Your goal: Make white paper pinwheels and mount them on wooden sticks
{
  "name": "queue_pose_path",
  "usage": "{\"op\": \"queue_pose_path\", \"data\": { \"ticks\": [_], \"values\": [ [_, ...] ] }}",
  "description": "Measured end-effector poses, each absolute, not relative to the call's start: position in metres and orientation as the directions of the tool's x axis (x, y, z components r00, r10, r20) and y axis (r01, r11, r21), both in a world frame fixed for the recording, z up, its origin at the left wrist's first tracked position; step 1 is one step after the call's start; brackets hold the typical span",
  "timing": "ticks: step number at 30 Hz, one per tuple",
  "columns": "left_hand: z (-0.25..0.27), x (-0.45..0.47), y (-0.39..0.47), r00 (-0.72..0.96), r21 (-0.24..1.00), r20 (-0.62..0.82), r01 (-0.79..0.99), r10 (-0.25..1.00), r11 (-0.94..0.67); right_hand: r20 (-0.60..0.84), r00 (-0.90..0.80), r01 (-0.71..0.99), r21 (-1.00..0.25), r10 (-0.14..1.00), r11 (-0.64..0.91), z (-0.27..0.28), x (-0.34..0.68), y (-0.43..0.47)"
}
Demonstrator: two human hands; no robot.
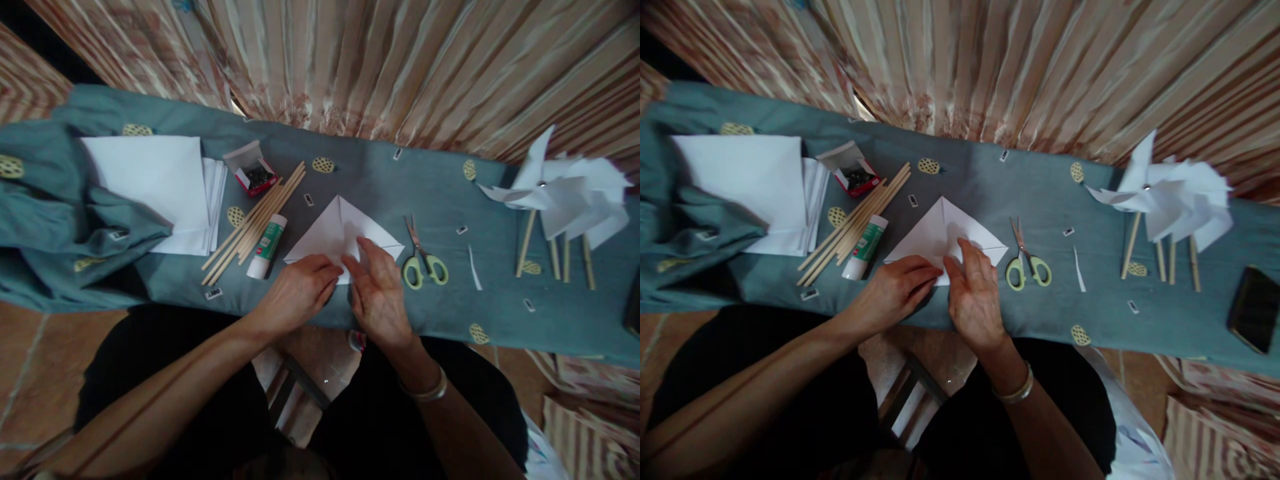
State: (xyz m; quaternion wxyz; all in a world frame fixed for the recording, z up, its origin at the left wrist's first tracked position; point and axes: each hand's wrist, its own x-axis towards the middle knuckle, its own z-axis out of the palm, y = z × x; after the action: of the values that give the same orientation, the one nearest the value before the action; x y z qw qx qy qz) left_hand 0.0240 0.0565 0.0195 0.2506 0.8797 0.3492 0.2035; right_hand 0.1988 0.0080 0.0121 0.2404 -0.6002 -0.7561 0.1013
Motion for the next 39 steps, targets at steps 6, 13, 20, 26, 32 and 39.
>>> {"op": "queue_pose_path", "data": {
  "ticks": [6, 13, 20, 26, 32, 39],
  "values": [
    [0.026, 0.024, 0.055, 0.696, 0.487, 0.176, 0.553, 0.696, -0.676, 0.245, -0.172, 0.857, -0.440, 0.954, 0.267, 0.003, 0.192, 0.005],
    [0.025, 0.025, 0.057, 0.729, 0.427, 0.184, 0.545, 0.660, -0.721, 0.264, -0.204, 0.861, -0.410, 0.943, 0.301, 0.005, 0.189, 0.007],
    [0.029, 0.024, 0.058, 0.749, 0.404, 0.129, 0.559, 0.650, -0.724, 0.293, -0.046, 0.844, -0.500, 0.955, 0.194, 0.021, 0.221, 0.029],
    [0.029, 0.017, 0.068, 0.776, 0.369, 0.168, 0.522, 0.608, -0.769, 0.277, -0.009, 0.889, -0.438, 0.961, 0.135, 0.022, 0.242, 0.047],
    [0.032, 0.006, 0.086, 0.729, 0.314, 0.219, 0.577, 0.649, -0.754, 0.118, 0.175, 0.825, -0.559, 0.977, -0.080, 0.035, 0.249, 0.033],
    [0.034, 0.008, 0.084, 0.702, 0.335, 0.303, 0.555, 0.645, -0.761, 0.020, 0.289, 0.719, -0.664, 0.957, -0.203, 0.035, 0.247, 0.013]
  ]
}}
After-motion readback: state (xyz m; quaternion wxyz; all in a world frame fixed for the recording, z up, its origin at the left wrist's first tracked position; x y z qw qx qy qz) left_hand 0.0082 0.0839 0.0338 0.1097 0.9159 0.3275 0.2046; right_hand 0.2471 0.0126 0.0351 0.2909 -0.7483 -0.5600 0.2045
